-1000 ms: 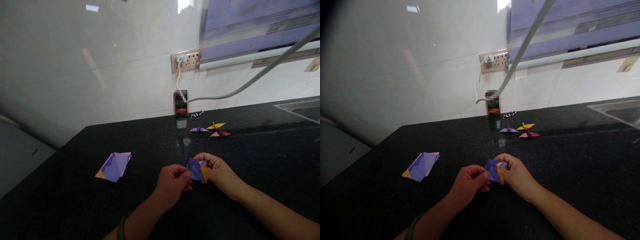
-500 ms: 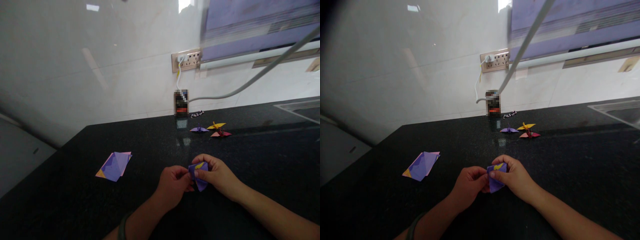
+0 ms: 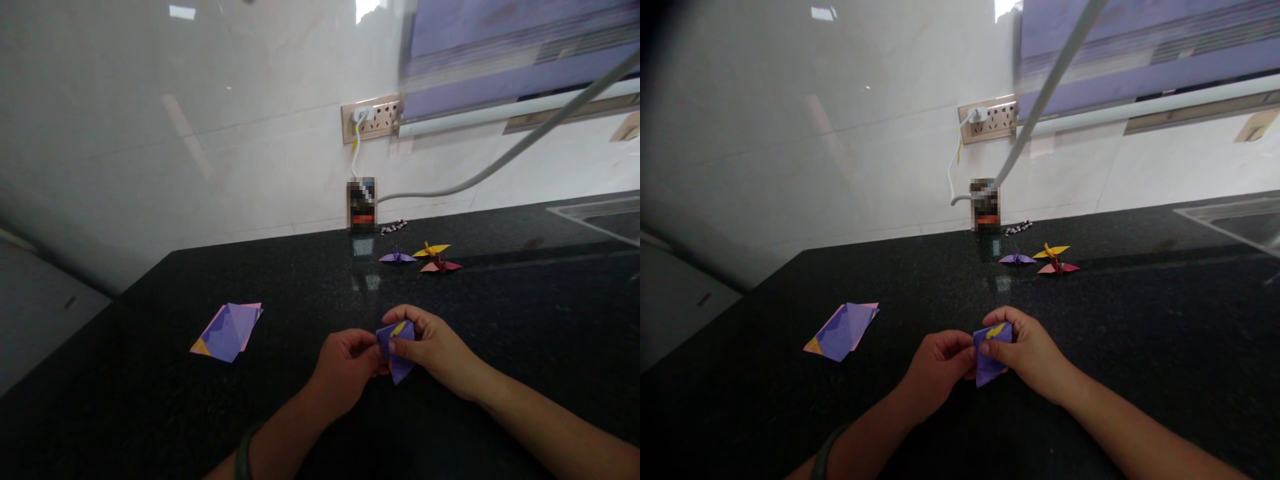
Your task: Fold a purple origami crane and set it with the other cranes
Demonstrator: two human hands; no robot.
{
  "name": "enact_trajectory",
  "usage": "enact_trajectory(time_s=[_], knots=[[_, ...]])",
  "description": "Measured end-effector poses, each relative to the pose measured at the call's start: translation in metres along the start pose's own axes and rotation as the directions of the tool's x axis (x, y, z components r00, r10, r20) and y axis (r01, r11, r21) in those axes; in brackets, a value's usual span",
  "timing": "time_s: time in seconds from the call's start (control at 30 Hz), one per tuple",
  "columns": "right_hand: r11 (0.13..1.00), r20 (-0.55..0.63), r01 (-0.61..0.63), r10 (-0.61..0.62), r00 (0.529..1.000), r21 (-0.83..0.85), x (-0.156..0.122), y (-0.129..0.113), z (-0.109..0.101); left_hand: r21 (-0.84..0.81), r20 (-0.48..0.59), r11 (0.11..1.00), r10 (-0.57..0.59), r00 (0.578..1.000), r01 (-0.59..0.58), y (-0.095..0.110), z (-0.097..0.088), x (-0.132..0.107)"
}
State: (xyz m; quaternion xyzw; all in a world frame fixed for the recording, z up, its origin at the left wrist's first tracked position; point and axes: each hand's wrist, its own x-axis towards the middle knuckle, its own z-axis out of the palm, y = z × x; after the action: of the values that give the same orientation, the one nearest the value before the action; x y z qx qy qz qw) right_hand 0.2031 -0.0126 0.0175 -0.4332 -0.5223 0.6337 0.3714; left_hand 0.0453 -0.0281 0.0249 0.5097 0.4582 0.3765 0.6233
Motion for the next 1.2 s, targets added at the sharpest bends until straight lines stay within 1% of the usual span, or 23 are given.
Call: enact_trajectory(time_s=[0.1,0.17,0.37,0.47,0.67,0.8,0.87,0.97,1.03,1.13,1.2], knots=[[0.999,0.008,0.024,-0.024,1.0,-0.021,-0.0002,-0.0015,-0.0005,0.047,-0.043,0.998,0.032,0.999,-0.03,0.0023,-0.0026,-0.0001],[0.999,0.014,0.041,-0.04,0.999,-0.035,-0.0001,-0.0019,-0.0013,0.048,-0.071,0.999,0.024,0.997,-0.02,0.0031,-0.0037,0.0003],[0.994,0.023,0.075,-0.074,0.997,-0.079,0.0007,0.0004,-0.0038,0.039,-0.09,0.999,0.005,0.996,-0.002,0.0022,-0.004,0.0019],[0.994,-0.004,0.054,-0.055,0.999,-0.092,0.0014,0.0014,-0.0032,0.067,-0.082,0.998,0.021,0.996,-0.016,0.0027,-0.0033,0.0015],[0.999,-0.053,-0.026,0.024,0.998,-0.043,0.0014,-0.0009,0.0023,0.081,-0.078,0.997,0.008,0.997,-0.002,0.0032,-0.0013,0.0003],[0.999,-0.076,-0.029,0.026,0.997,-0.045,0.0008,-0.002,0.003,0.062,-0.055,0.998,0.004,0.998,-0.001,0.0019,-0.001,0.001],[0.998,-0.069,-0.009,0.005,0.998,-0.059,0.0009,-0.0006,0.0016,0.014,-0.044,0.999,-0.034,0.998,0.035,0.002,-0.0008,0.0013],[0.992,-0.063,0.041,-0.049,0.997,-0.123,0.001,0.0023,-0.0005,-0.103,-0.012,0.984,-0.151,0.989,0.149,0.0027,-0.0011,0.0015],[0.984,-0.07,0.069,-0.081,0.994,-0.167,0.0006,0.0035,-0.0005,-0.172,0.034,0.961,-0.215,0.976,0.217,0.0026,-0.0022,0.0015],[0.975,-0.081,0.078,-0.096,0.992,-0.208,-0.0005,0.0037,0.0014,-0.237,0.103,0.929,-0.267,0.958,0.284,0.0017,-0.0049,0.0016],[0.968,-0.096,0.083,-0.109,0.989,-0.237,-0.0011,0.0036,0.0029,-0.258,0.117,0.916,-0.287,0.951,0.308,0.0013,-0.0063,0.0018]])
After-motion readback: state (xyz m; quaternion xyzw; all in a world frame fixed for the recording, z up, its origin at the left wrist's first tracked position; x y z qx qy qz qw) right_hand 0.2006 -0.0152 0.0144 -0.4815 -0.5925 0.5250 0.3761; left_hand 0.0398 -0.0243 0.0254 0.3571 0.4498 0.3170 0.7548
